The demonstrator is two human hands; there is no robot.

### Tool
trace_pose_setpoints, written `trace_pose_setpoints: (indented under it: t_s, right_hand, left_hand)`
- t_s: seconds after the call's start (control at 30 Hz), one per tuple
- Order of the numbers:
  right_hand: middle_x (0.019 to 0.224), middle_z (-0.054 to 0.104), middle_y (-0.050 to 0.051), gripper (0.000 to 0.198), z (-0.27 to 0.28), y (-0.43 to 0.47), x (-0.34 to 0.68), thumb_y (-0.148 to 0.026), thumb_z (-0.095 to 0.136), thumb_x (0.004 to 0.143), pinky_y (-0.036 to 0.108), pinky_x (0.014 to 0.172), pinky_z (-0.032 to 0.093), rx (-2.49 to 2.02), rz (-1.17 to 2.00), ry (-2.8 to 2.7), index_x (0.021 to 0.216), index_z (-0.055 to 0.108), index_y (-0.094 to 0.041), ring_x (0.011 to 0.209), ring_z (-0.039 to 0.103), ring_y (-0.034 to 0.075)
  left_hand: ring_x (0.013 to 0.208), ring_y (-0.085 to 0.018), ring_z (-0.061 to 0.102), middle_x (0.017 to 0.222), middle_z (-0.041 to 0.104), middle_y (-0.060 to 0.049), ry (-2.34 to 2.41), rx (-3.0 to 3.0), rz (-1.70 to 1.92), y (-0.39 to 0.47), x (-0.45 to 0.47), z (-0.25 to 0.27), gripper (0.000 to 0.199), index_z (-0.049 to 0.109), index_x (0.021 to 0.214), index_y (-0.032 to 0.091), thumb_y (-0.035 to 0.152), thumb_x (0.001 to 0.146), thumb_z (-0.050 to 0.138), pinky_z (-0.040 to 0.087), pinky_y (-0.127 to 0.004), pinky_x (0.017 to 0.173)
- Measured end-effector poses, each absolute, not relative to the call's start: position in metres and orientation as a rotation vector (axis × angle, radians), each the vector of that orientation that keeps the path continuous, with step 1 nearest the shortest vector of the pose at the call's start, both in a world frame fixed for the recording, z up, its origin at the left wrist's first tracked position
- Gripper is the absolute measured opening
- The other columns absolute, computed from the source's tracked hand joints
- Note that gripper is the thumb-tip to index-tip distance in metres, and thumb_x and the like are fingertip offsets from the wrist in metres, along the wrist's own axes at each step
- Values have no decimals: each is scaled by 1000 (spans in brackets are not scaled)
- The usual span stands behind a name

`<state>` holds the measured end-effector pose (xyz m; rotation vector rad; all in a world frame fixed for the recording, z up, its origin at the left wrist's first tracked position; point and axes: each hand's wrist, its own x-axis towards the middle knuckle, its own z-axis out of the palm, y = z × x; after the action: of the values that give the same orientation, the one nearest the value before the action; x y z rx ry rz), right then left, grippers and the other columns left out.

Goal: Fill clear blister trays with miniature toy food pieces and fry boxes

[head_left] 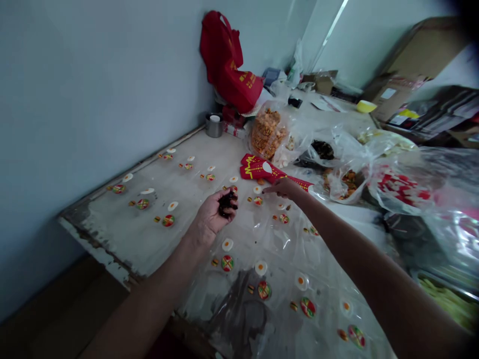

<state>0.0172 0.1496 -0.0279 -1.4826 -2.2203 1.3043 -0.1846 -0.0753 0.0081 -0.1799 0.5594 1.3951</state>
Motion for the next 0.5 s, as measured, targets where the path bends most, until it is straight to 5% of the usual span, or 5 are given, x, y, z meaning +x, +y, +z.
trace_pose_setpoints:
  t_s: [0.13,0.23,0.33,0.5]
  right_hand:
    - [59,58,-2,44,-4,106,3,-50,90,54,23,47,36,-1063,1357,-2065,73,67,-18,50,47,10]
    - [73,65,1,35,9,59,-15,-47,81,73,25,57,43,-627,1275,-2164,95,75,-20,62,55,12]
    - [83,67,3,19,11,29,-26,-36,71,85,25,61,46,-375,1083,-2281,96,78,-22,68,59,13]
    - [88,69,4,14,6,19,-28,-28,70,85,25,63,50,-275,915,-2395,95,77,-24,70,62,13]
  left_hand:
    - [54,-7,53,73,56,-4,529,-235,1382,-78,-182,6,8,58,86,13,8,88,52,33,-10,37]
    - [51,-7,52,70,56,-3,520,-251,1366,-73,-181,2,10,58,86,13,8,90,50,31,-10,36]
    - [47,-7,50,65,55,-2,535,-237,1328,-68,-179,-2,10,58,86,13,8,90,51,29,-11,35]
    - [40,-6,45,58,51,1,654,-194,1228,-68,-175,-8,10,57,77,14,8,85,58,28,-11,33]
